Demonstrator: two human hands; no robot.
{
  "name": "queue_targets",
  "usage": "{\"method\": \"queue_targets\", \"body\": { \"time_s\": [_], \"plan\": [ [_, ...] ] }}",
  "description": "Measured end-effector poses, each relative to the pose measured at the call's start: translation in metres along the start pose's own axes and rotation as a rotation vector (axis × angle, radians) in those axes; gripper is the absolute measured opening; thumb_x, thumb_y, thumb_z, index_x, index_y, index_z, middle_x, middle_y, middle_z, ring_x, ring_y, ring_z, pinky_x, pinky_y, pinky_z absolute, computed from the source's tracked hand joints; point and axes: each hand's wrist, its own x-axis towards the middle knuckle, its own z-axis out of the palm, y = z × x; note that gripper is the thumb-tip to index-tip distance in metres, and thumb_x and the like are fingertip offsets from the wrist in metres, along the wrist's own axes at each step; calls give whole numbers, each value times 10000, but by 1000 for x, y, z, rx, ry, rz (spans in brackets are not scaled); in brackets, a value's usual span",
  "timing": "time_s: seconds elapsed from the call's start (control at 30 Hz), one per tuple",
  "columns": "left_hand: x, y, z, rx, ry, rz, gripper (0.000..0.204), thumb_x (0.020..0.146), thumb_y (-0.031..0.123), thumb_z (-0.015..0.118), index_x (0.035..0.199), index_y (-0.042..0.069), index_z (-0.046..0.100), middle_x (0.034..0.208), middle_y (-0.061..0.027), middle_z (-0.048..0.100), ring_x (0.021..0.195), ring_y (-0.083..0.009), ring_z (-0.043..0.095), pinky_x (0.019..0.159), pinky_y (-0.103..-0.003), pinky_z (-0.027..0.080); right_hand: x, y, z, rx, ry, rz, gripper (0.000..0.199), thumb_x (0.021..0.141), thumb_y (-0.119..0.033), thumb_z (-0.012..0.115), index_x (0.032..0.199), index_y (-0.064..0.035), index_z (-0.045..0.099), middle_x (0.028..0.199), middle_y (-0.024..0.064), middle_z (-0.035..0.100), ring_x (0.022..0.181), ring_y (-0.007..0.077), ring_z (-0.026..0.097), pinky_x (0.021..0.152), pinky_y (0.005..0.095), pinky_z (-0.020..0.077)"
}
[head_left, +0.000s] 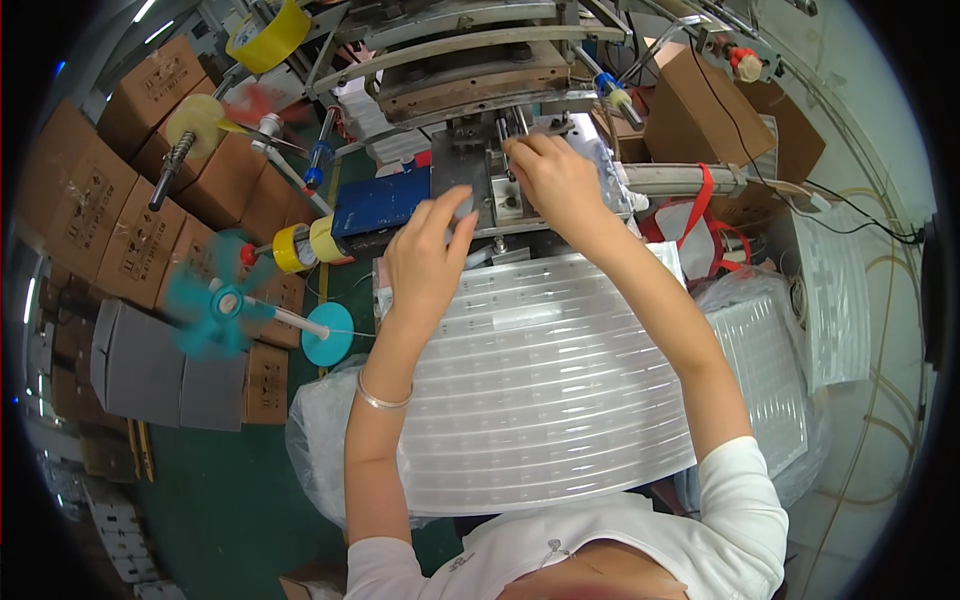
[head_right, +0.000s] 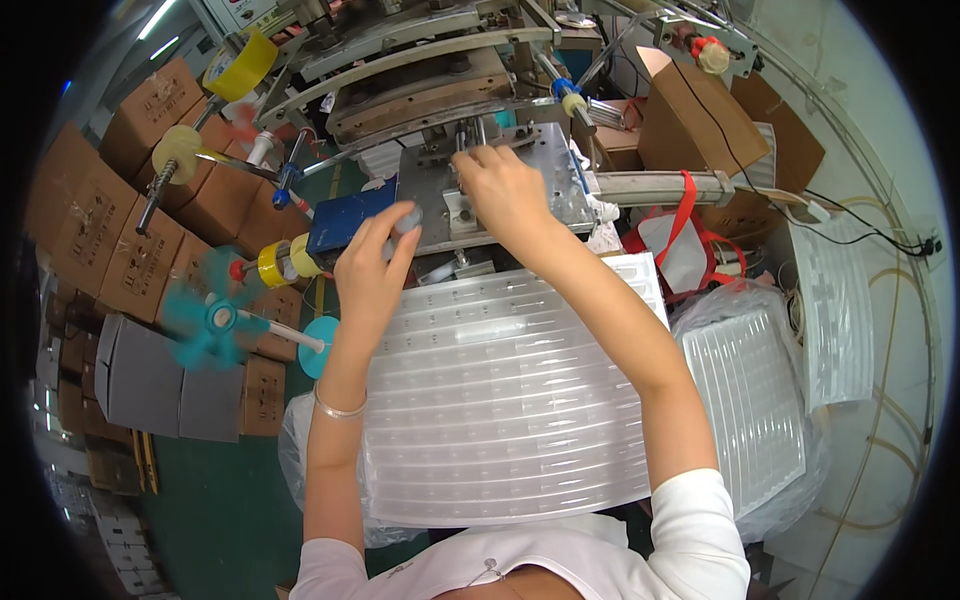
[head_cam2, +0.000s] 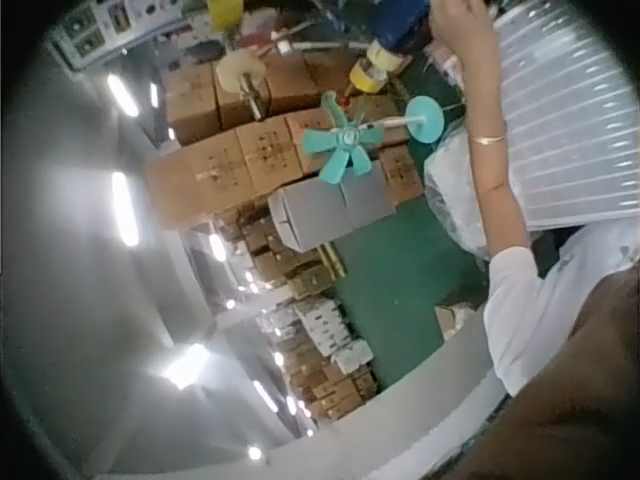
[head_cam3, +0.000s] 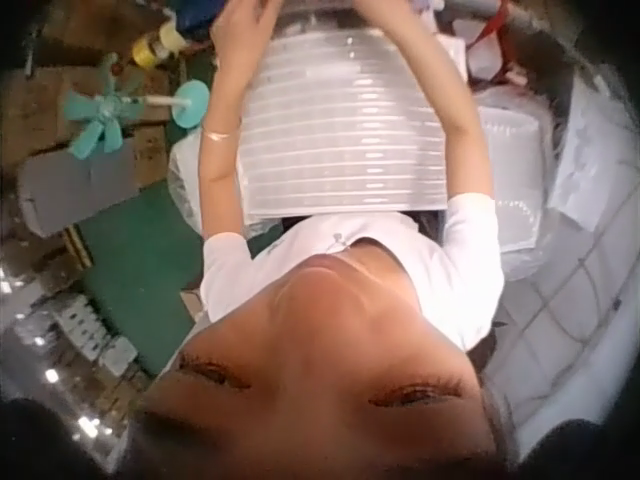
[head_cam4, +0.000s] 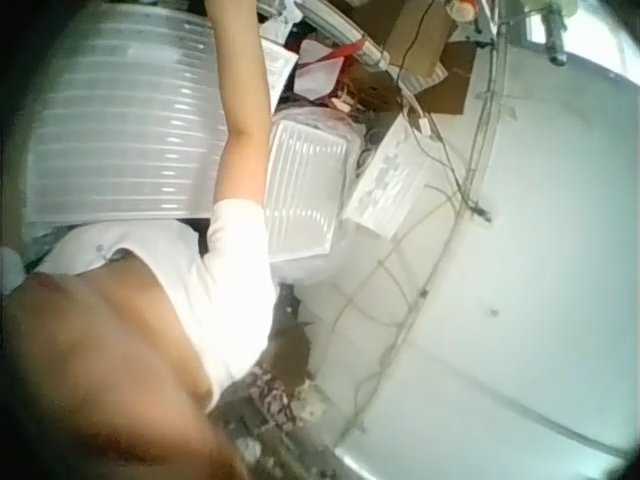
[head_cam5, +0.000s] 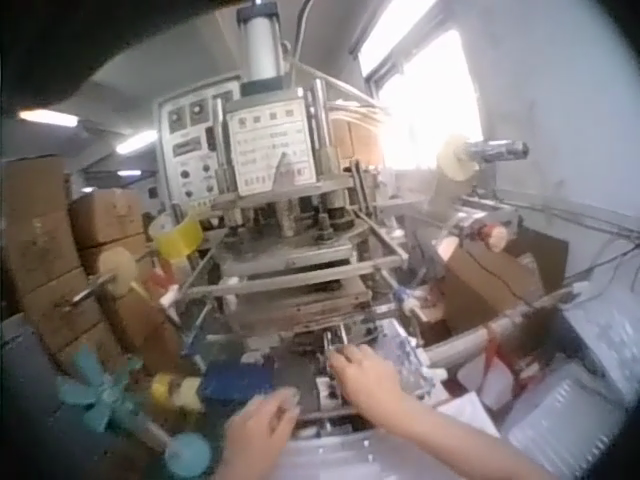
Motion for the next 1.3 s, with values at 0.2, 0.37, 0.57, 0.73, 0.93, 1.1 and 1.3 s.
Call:
{"method": "queue_targets", "body": {
  "time_s": [0.2, 0.37, 0.57, 0.73, 0.93, 1.1, 1.3],
  "plan": [
    [-38, 3, -5, -23, -129, 142, 333, 772, 172, 681, 1089, 90, 621, 836, -77, 615, 678, -272, 606, 583, -347, 480, 0, 15, 15, -62, 0, 23, 210, 823, -143, 606, 1028, -102, 610, 995, 47, 627, 862, 256, 601, 745, 381, 486],
    [-68, 15, 21, 239, -435, 156, 243, 749, 117, 664, 990, 106, 631, 789, -77, 618, 629, -253, 617, 574, -342, 486, -20, 4, -14, 132, 142, 79, 259, 812, -118, 604, 1071, -106, 600, 1016, 67, 620, 925, 294, 581, 770, 395, 472],
    [-96, -5, 52, 343, -702, 362, 247, 691, 25, 612, 929, 69, 561, 702, -69, 576, 599, -247, 626, 550, -369, 486, -120, -11, -57, 163, -582, 56, 263, 765, -50, 608, 1021, -106, 638, 922, 72, 607, 810, 267, 612, 649, 352, 505],
    [-97, 8, 50, 189, -628, 52, 244, 713, 43, 588, 936, 52, 489, 810, -126, 576, 661, -315, 621, 602, -414, 497, -155, -6, -49, -10, -652, -181, 250, 751, -49, 569, 970, -150, 632, 836, 76, 577, 819, 241, 614, 610, 333, 526],
    [-94, 21, 71, 22, -533, 121, 179, 758, 76, 593, 911, 57, 502, 870, -121, 573, 794, -306, 610, 664, -429, 484, -131, -10, -66, 217, -590, 151, 212, 728, -73, 621, 929, -136, 595, 897, 86, 564, 794, 290, 596, 660, 393, 509],
    [-93, 20, 88, 120, -470, 330, 174, 734, 141, 673, 886, 90, 605, 881, -76, 582, 871, -249, 593, 730, -395, 471, -116, -1, -98, 261, -558, 261, 254, 759, -101, 602, 1006, -103, 546, 892, 133, 546, 807, 331, 595, 696, 407, 498],
    [-97, 9, 83, 117, -616, 169, 219, 761, 187, 674, 965, 111, 646, 922, -58, 608, 908, -238, 569, 781, -374, 462, -110, 20, -105, 451, -437, 359, 142, 849, -103, 564, 958, -24, 521, 919, 138, 601, 834, 288, 600, 740, 356, 472]
  ]
}}
